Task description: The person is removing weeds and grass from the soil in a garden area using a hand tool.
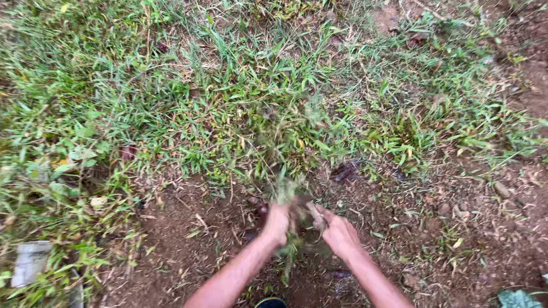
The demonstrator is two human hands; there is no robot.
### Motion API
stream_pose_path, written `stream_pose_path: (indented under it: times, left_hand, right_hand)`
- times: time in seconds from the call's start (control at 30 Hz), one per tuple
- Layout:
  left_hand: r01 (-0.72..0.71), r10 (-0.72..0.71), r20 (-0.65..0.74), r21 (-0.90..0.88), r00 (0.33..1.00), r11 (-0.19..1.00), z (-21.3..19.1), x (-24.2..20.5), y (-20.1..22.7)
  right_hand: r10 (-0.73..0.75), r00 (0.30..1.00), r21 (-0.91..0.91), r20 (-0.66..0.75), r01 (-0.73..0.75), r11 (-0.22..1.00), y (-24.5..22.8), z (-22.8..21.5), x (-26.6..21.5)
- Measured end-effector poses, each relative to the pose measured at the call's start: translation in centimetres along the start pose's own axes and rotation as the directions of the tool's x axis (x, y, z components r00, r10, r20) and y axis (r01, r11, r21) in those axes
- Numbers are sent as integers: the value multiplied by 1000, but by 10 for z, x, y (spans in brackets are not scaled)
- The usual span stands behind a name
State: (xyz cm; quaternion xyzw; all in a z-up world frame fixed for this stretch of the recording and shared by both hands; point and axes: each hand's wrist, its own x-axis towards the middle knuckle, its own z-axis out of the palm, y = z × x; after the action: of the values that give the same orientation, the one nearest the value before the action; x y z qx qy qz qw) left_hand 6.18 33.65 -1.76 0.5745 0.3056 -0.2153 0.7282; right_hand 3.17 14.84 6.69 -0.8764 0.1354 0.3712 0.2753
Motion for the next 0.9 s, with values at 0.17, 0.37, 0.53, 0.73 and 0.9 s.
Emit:
stream_pose_path:
  times: [0.17, 0.37, 0.53, 0.73, 0.9]
  left_hand:
    - [-260, 658, -58, 889, 751, 376, -67, 93, 46]
    - [-144, 694, 171, 985, 700, -98, -54, 165, 42]
    - [-108, 586, 47, 992, 809, 69, -53, 181, 58]
    - [-100, 429, -16, 964, 903, 247, -64, 183, 59]
    - [-14, 307, -96, 941, 947, 338, -80, 197, 61]
  right_hand:
    - [-581, 746, 68, -325, 631, 773, 41, 2, 14]
    - [24, 999, 247, -29, -16, 969, 88, -38, -31]
    - [-78, 997, 331, 22, 66, 941, 40, -32, -5]
    - [-167, 981, 685, 99, 55, 727, 31, 4, 63]
    - [-131, 991, 294, -34, 136, 946, 40, -14, 19]
